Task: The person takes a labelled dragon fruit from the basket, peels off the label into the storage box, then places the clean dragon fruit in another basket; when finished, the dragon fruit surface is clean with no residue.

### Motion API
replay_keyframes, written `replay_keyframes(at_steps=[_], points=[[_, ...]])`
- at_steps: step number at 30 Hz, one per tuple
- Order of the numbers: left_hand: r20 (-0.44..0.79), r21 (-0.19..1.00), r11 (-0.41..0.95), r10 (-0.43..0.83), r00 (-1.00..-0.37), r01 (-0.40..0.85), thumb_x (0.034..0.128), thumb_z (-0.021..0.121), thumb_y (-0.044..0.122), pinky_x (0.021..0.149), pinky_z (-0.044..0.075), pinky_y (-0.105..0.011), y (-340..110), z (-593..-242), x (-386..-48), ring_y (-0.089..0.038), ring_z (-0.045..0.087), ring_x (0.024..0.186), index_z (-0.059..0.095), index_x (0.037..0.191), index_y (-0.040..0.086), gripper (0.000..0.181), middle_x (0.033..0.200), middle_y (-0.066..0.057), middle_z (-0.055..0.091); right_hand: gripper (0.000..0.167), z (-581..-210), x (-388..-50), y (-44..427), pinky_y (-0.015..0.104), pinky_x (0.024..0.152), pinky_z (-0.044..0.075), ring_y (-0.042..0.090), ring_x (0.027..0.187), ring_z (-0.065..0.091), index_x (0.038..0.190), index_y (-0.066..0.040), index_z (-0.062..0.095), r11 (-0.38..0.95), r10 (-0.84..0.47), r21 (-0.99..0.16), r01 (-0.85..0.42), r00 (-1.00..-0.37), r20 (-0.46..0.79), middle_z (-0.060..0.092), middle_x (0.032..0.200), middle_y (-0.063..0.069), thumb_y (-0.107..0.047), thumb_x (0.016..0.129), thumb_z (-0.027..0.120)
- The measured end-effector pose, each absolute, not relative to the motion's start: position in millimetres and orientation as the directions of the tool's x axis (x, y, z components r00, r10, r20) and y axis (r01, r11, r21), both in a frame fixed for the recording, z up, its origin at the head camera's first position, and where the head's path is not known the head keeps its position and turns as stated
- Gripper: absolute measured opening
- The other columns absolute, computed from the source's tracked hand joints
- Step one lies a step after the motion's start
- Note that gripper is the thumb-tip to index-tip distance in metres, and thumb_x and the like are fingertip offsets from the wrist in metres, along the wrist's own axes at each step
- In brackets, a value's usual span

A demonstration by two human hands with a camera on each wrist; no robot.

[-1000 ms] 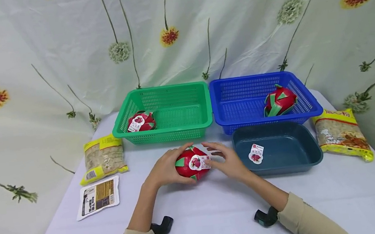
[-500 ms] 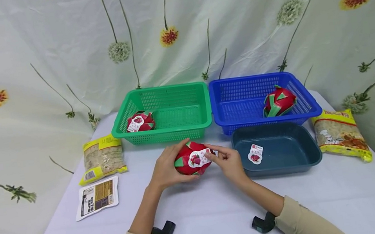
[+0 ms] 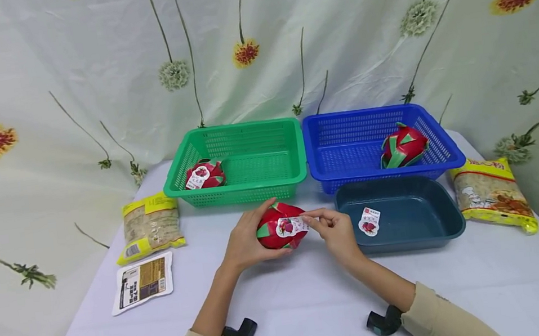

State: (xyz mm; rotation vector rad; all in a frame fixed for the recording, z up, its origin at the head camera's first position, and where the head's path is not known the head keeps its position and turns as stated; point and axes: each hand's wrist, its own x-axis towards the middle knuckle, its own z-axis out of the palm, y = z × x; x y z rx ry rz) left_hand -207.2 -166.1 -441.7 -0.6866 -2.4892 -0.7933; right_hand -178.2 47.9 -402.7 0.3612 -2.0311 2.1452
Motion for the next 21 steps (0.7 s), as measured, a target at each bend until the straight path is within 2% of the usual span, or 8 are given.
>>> replay_keyframes(at_steps=[5, 8, 10, 14, 16, 18, 21], points=[[0.526, 0.445, 0.694, 0.309, -0.792, 0.566, 0.0549, 0.080, 0.056, 0.076, 0.052, -0.039, -159.0, -439.9, -206.1, -0.016, 0.050, 0.106, 0.034, 0.141, 0.033, 0.100, 0.120, 0.000, 0.055, 0.014, -394.2, -167.4, 54.2, 0.020, 0.042, 0.016, 0.006, 0.047, 0.024, 0.093, 0.007, 0.070, -0.026, -0.051, -0.952, -0.305, -0.951, 0.306, 0.029, 0.051, -0.002, -0.004, 0.083, 0.067], [0.540, 0.469, 0.662, 0.308, -0.783, 0.584, 0.0538, 0.082, 0.054, 0.076, 0.052, -0.037, -153.4, -434.3, -204.1, -0.015, 0.049, 0.107, 0.036, 0.140, 0.032, 0.100, 0.120, 0.000, 0.055, 0.013, -386.7, -157.6, 59.5, 0.022, 0.041, 0.016, 0.007, 0.047, 0.023, 0.093, 0.006, 0.070, 0.000, -0.056, -0.929, -0.371, -0.927, 0.371, 0.028, 0.050, -0.001, -0.003, 0.083, 0.067], [0.548, 0.477, 0.649, 0.307, -0.778, 0.592, 0.0539, 0.082, 0.053, 0.076, 0.052, -0.038, -150.8, -431.0, -203.3, -0.017, 0.050, 0.108, 0.036, 0.140, 0.032, 0.100, 0.121, -0.001, 0.055, 0.011, -383.8, -150.3, 64.4, 0.023, 0.038, 0.017, 0.008, 0.045, 0.024, 0.092, 0.006, 0.070, 0.002, -0.078, -0.889, -0.459, -0.886, 0.457, 0.029, 0.050, 0.000, 0.001, 0.082, 0.066], [0.542, 0.478, 0.674, 0.279, -0.793, 0.563, 0.0549, 0.082, 0.052, 0.074, 0.053, -0.039, -154.8, -435.0, -204.3, -0.019, 0.050, 0.108, 0.036, 0.140, 0.031, 0.099, 0.122, -0.001, 0.054, 0.012, -382.8, -142.9, 82.1, 0.021, 0.035, 0.020, 0.008, 0.043, 0.025, 0.089, 0.006, 0.069, -0.065, -0.097, -0.738, -0.671, -0.732, 0.674, 0.035, 0.049, 0.000, 0.011, 0.079, 0.064], [0.528, 0.484, 0.692, 0.257, -0.809, 0.536, 0.0552, 0.082, 0.052, 0.072, 0.053, -0.039, -159.5, -439.0, -205.0, -0.019, 0.050, 0.107, 0.037, 0.140, 0.030, 0.099, 0.122, 0.000, 0.054, 0.012, -377.0, -143.6, 97.3, 0.021, 0.035, 0.021, 0.009, 0.043, 0.026, 0.088, 0.006, 0.068, -0.065, -0.071, -0.705, -0.707, -0.701, 0.710, 0.038, 0.050, 0.000, 0.012, 0.080, 0.063], [0.514, 0.497, 0.698, 0.242, -0.823, 0.515, 0.0550, 0.082, 0.052, 0.072, 0.053, -0.038, -162.7, -442.1, -205.6, -0.018, 0.050, 0.107, 0.036, 0.140, 0.031, 0.099, 0.122, 0.002, 0.054, 0.010, -367.8, -148.3, 117.6, 0.023, 0.036, 0.021, 0.010, 0.043, 0.026, 0.090, 0.004, 0.069, -0.008, -0.018, -0.743, -0.670, -0.742, 0.670, 0.038, 0.050, 0.000, 0.007, 0.083, 0.063], [0.494, 0.515, 0.689, 0.249, -0.833, 0.510, 0.0560, 0.081, 0.054, 0.073, 0.053, -0.038, -164.1, -444.8, -205.9, -0.018, 0.050, 0.107, 0.036, 0.140, 0.031, 0.099, 0.123, 0.002, 0.054, 0.014, -356.0, -161.2, 155.3, 0.027, 0.038, 0.022, 0.013, 0.045, 0.027, 0.095, 0.004, 0.068, 0.140, 0.021, -0.856, -0.497, -0.863, 0.505, 0.033, 0.052, 0.001, -0.007, 0.087, 0.063]])
